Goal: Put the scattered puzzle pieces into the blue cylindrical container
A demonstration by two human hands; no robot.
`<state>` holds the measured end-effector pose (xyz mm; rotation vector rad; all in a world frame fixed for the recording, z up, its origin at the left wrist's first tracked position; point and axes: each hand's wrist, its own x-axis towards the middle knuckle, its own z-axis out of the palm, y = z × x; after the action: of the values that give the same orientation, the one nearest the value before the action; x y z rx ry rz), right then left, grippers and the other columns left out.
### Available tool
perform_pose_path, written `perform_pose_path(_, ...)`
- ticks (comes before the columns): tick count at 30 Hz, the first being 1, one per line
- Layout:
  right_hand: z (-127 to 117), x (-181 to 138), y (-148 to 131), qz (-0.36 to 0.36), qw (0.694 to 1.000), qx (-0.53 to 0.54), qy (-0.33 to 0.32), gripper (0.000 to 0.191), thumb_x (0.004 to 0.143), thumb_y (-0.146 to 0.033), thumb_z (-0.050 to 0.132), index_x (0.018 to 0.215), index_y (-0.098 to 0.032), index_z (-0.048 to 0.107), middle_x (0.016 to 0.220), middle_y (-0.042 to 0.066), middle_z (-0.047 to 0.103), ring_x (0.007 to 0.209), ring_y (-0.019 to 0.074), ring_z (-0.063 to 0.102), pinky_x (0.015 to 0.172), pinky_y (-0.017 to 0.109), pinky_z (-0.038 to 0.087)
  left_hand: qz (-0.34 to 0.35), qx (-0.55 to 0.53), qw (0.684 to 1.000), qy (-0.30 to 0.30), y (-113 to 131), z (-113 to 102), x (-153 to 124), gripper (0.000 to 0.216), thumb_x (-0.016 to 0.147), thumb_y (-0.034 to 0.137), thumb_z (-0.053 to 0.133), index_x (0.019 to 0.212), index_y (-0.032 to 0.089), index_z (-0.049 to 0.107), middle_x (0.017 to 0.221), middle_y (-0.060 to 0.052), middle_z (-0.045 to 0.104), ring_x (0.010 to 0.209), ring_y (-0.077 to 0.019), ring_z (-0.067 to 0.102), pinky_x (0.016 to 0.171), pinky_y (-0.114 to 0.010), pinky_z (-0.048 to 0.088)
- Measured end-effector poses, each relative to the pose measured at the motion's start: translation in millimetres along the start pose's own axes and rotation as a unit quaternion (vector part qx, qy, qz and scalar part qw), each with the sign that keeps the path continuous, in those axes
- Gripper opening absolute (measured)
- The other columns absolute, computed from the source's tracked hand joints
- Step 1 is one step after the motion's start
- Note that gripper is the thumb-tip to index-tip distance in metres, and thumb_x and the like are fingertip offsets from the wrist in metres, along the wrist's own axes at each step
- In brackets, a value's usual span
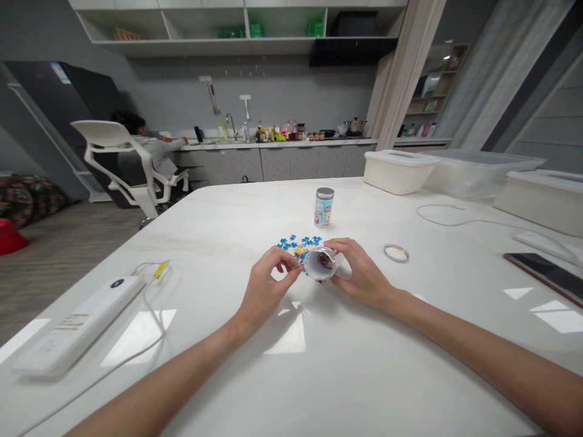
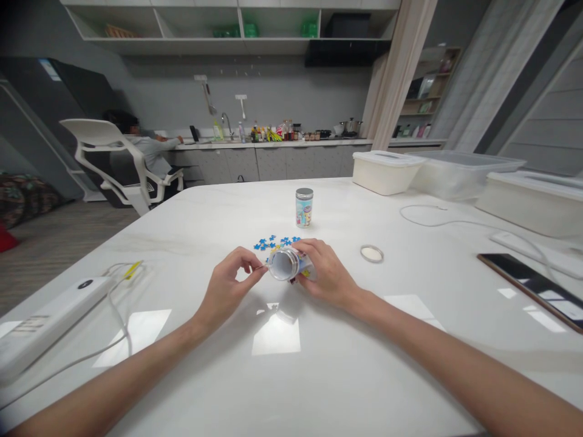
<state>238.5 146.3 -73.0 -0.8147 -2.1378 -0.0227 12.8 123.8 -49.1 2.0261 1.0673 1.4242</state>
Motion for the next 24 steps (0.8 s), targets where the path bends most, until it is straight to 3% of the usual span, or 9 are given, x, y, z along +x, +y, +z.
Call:
perform_pose_path(10,0.6,-0.5,-0.2,0.023,0.999,-0.030,0.005,0.055,0.077,-0.010,0.063,0.127,-0.024,0.045,0.119,0.011,0.058,0.112,0.0309,0.056,0.090,0.051,0.050,0.070,-0.036,0.996,0.034,0.6,-0.5,-1.2,0.006,0.078,0.020,0.075,0.076,0.022,0.070,0.075,0.001,0.062,0.069,-0.0121,0.056,0.063,-0.026,0.047)
perform_pose_path(17,-0.2,-0.9,-3.2,-0.008,1.000,-0.020,-0.016,0.057,0.076,-0.009,0.062,0.128,-0.025,0.046,0.122,0.011,0.058,0.113,0.0302,0.056,0.092,0.050,0.049,0.055,-0.010,0.998,-0.016,-1.3,0.8,-3.5,0.012,0.082,0.019,0.070,0.091,0.025,0.075,0.085,-0.002,0.069,0.080,-0.0158,0.063,0.073,-0.029,0.053)
perform_pose_path(24,-1.5,1.3,-4.8,0.014,1.000,-0.005,-0.006,0.052,0.078,-0.014,0.064,0.126,-0.025,0.048,0.120,0.011,0.059,0.112,0.0300,0.056,0.092,0.050,0.048,0.036,0.028,0.999,-0.013,1.1,1.1,-2.1,0.009,0.086,0.017,0.062,0.092,0.021,0.066,0.087,-0.001,0.067,0.076,-0.0127,0.060,0.068,-0.026,0.048)
